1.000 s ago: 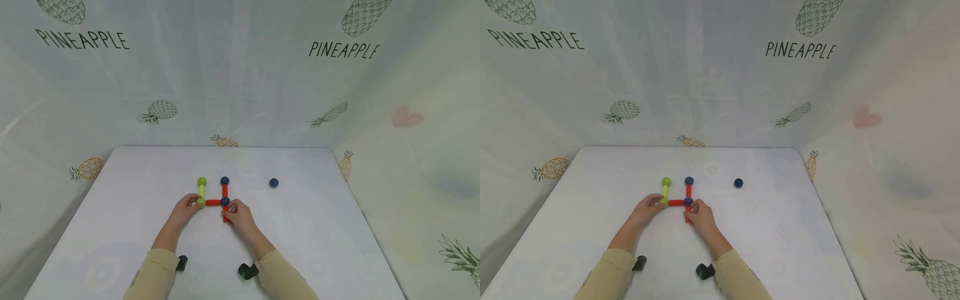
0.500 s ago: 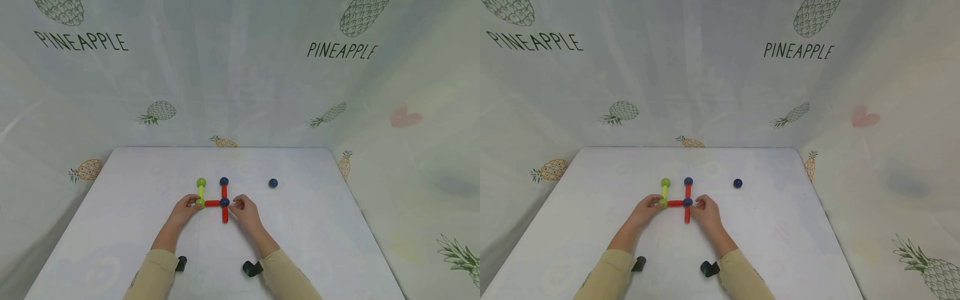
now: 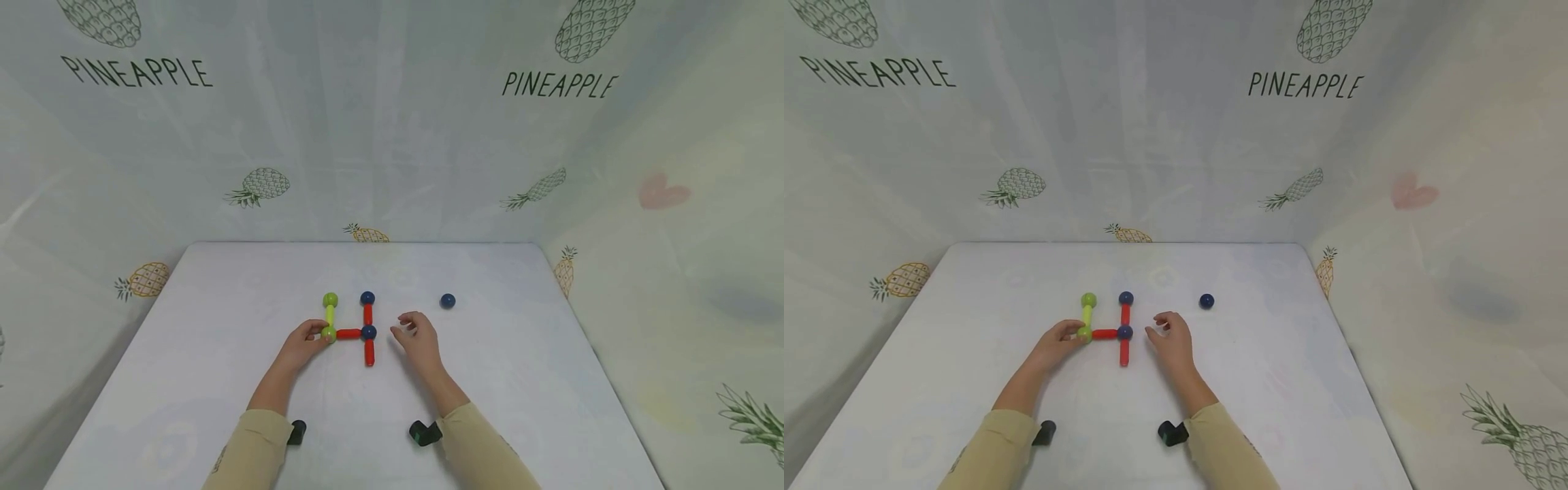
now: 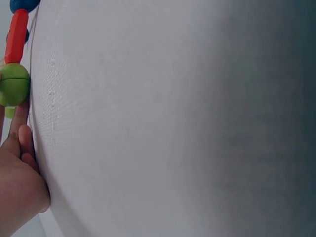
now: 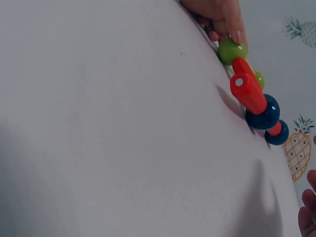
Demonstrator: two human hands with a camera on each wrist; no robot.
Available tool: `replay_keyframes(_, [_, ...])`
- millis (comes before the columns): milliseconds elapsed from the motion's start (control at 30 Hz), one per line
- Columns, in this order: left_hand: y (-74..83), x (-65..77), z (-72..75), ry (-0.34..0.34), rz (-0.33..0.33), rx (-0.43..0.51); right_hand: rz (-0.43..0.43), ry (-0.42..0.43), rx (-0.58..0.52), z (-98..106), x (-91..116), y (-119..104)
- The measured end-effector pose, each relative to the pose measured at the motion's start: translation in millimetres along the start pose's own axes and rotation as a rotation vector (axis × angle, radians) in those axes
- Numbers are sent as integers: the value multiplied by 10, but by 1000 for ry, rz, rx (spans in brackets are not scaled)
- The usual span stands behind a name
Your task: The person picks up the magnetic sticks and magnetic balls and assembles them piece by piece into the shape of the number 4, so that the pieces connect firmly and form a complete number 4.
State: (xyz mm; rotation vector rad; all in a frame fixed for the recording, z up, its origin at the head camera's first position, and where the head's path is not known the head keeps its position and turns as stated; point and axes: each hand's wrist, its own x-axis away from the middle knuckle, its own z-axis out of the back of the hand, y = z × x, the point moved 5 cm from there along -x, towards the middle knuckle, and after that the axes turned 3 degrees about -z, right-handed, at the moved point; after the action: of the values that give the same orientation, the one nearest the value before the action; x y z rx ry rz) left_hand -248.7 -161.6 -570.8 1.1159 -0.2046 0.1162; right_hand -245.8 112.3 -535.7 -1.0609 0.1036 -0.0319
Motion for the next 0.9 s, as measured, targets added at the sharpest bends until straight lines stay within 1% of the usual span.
replay_keyframes(267, [-19,-10,6,1,8,-6,67,92,-16,201,-86,99])
replay_keyframes(500, [-9,-4,15,6,-5,-19,55,127,-3,342,-158,209])
replay_keyframes(733, [-43,-9,16,6,19,-26,51,164,-1,485,-232,281])
replay_keyframes(900, [-26,-1,19,-1,22,-23,35,178,-15,582,-280,285])
